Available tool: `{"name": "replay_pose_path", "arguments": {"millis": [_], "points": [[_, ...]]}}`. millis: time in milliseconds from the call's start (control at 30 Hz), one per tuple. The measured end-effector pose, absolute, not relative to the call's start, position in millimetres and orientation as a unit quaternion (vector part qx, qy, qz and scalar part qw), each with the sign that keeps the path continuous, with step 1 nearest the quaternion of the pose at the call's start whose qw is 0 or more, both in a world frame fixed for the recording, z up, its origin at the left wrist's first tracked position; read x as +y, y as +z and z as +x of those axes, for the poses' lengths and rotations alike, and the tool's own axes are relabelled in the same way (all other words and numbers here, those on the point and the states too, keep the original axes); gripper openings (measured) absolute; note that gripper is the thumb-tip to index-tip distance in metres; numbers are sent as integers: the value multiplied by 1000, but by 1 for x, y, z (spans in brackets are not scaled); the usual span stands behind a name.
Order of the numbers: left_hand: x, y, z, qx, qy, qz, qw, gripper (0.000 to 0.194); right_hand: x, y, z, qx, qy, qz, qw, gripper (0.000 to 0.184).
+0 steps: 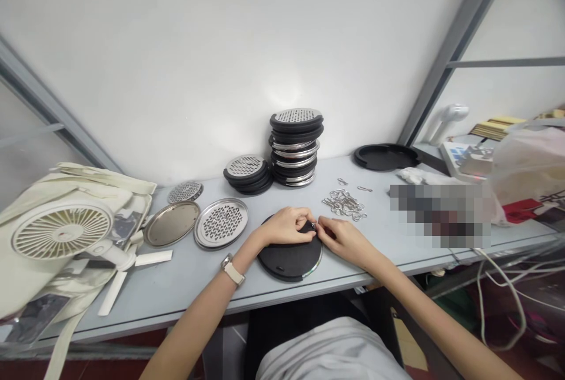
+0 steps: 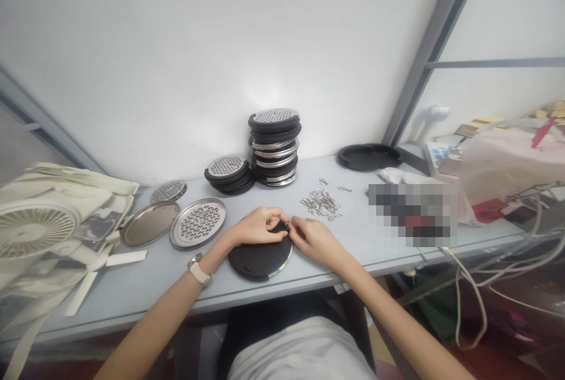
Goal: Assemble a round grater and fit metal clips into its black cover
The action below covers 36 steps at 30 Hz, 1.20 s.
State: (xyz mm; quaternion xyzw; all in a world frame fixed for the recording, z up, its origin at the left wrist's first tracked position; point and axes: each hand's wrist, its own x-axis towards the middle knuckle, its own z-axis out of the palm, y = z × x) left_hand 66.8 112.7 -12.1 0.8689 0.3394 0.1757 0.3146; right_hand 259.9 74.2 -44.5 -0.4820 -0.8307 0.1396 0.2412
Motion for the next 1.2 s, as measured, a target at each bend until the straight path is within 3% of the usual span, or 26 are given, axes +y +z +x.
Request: {"name": "replay_pose_path", "arguments": {"millis": [233, 600, 767, 1200], "points": [[113, -12, 67, 340, 175, 872, 307, 19, 73, -45, 259, -823, 158, -479, 263, 20], [112, -11, 68, 343, 178, 865, 320, 21, 75, -44, 260, -835, 146, -480, 228, 32], [112, -11, 68, 346, 175, 864, 320, 23, 69, -39, 266, -846, 152, -454, 233, 21], [112, -11, 69, 346, 175, 864, 323, 22, 67, -31, 281, -821, 314, -423, 220, 4]]}}
